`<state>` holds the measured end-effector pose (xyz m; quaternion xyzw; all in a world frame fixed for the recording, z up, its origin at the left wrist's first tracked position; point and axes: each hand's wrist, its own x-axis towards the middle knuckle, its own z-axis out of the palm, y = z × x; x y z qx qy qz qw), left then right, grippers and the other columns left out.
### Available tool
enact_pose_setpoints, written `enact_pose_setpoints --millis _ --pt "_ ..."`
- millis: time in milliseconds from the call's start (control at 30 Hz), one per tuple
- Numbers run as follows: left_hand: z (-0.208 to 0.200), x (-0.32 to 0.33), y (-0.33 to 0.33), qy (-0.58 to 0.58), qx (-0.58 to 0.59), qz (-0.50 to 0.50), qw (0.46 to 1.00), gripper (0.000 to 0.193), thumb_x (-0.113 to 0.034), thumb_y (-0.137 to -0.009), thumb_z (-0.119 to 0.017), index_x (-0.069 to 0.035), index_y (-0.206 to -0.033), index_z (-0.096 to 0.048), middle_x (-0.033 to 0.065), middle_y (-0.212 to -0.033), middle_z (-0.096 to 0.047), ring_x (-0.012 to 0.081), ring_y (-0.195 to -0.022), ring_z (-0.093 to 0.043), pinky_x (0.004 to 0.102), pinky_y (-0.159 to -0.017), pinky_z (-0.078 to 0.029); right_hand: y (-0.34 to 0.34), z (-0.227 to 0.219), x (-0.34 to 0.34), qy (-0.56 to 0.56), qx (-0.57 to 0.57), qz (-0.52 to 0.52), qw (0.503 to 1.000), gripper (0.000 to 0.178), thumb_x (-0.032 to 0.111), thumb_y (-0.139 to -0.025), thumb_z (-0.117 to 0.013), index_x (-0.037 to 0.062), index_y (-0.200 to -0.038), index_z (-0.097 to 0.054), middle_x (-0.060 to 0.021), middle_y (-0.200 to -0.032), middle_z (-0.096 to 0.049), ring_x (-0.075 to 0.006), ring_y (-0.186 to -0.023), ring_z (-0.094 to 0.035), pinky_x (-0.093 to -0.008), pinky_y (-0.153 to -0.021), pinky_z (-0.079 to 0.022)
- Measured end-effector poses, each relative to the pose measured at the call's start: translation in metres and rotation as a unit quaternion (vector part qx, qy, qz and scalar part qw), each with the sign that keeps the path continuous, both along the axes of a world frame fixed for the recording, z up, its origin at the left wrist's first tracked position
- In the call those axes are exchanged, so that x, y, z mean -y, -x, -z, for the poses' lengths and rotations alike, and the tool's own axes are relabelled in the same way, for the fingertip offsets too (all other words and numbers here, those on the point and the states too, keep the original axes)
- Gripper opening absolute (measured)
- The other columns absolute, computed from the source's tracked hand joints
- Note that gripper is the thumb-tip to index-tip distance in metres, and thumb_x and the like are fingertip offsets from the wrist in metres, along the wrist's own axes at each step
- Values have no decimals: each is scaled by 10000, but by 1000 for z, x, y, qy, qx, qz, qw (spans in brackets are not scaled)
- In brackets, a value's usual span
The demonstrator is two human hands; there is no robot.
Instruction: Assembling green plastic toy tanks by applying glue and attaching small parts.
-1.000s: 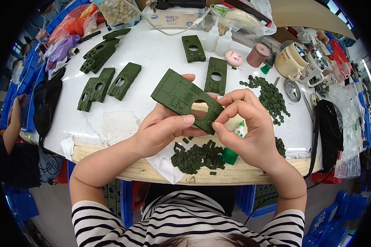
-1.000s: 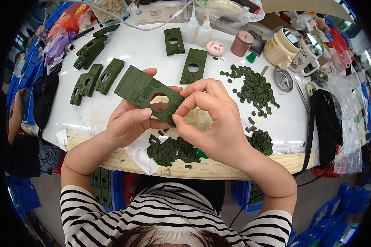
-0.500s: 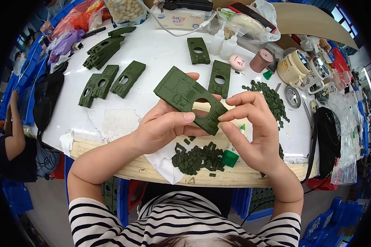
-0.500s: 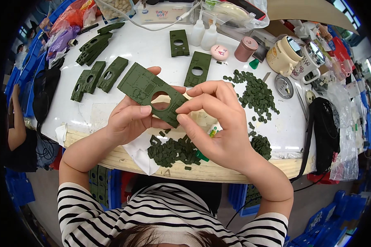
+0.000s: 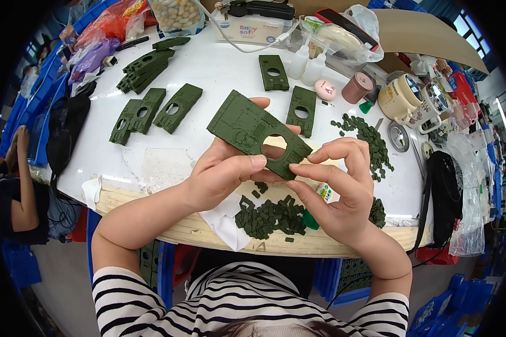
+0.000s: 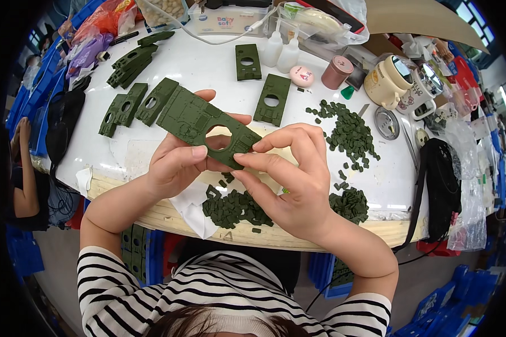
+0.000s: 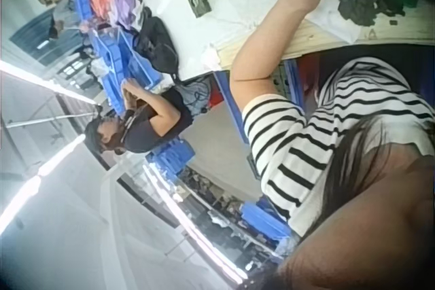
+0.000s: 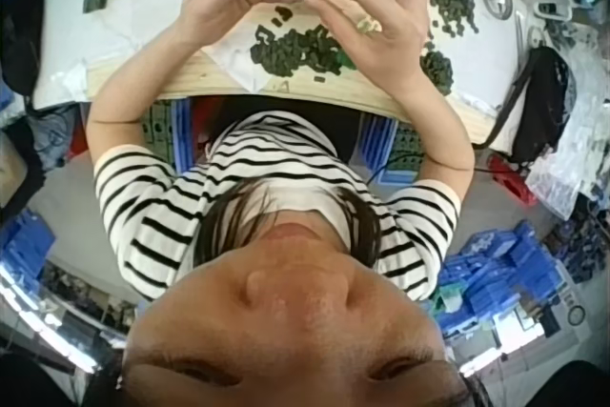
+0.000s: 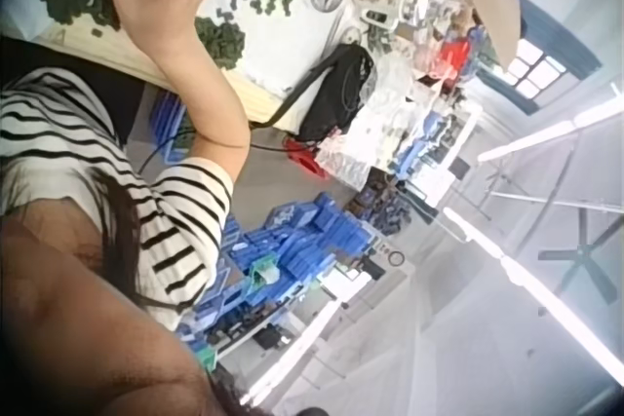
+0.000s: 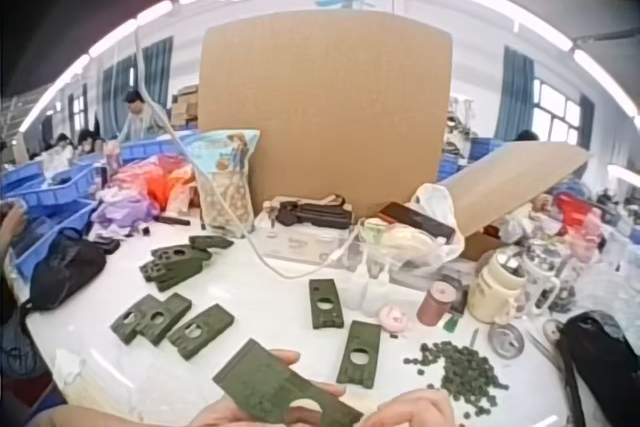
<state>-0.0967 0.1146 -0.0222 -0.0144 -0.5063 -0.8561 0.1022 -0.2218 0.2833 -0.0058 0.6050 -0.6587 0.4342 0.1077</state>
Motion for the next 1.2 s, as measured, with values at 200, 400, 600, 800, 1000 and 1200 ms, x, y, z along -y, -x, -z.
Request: enact_pose_setpoints --millis 200,400,600,800,1000,1200 --pt "1 -3 -1 -8 4 -4 1000 752 -118 -873 -478 -229 -1498 -74 243 -1457 -324 367 -1297 -442 484 -982 -497 -2 3 0 -3 35 8 999 269 34 -638 -819 110 -883 -739 -16 -859 -581 -203 -851 -490 -321 -743 -387" --pt "0 -5 -1 -21 12 -3 1000 753 -109 -870 -476 -225 -1497 -77 240 -1459 -324 369 -1296 -443 482 -981 -499 -2 3 1 17 11 9 1000 266 24 -630 -820 112 -868 -739 -16 -856 -590 -200 -842 -489 -308 -717 -386" --pt "0 1 2 -18 33 14 999 766 -140 -849 -500 -186 -1497 -95 258 -1426 -373 368 -1256 -490 477 -972 -506 1 5 3 19 -48 5 999 283 87 -639 -826 91 -889 -692 -30 -870 -572 -229 -834 -489 -335 -709 -396" --pt "-6 37 7 -18 94 171 981 833 -245 -766 -615 -71 -1470 -205 296 -1258 -532 383 -1081 -616 472 -909 -525 6 -2 -7 92 -19 -30 995 355 271 -733 -801 47 -912 -592 -96 -875 -546 -225 -778 -495 -338 -701 -381" --pt "-4 44 7 5 83 206 975 812 -283 -737 -636 -7 -1421 -298 306 -1164 -573 357 -1014 -644 503 -772 -580 11 4 -1 76 -44 -20 996 202 127 -739 -751 52 -854 -603 -78 -787 -570 -226 -738 -499 -332 -678 -383" --pt "-6 44 4 18 76 202 976 814 -284 -741 -633 -4 -1423 -288 305 -1162 -575 350 -1008 -649 480 -751 -591 10 4 5 78 -52 -21 995 152 27 -714 -729 41 -810 -613 -76 -757 -573 -230 -711 -511 -329 -659 -396"
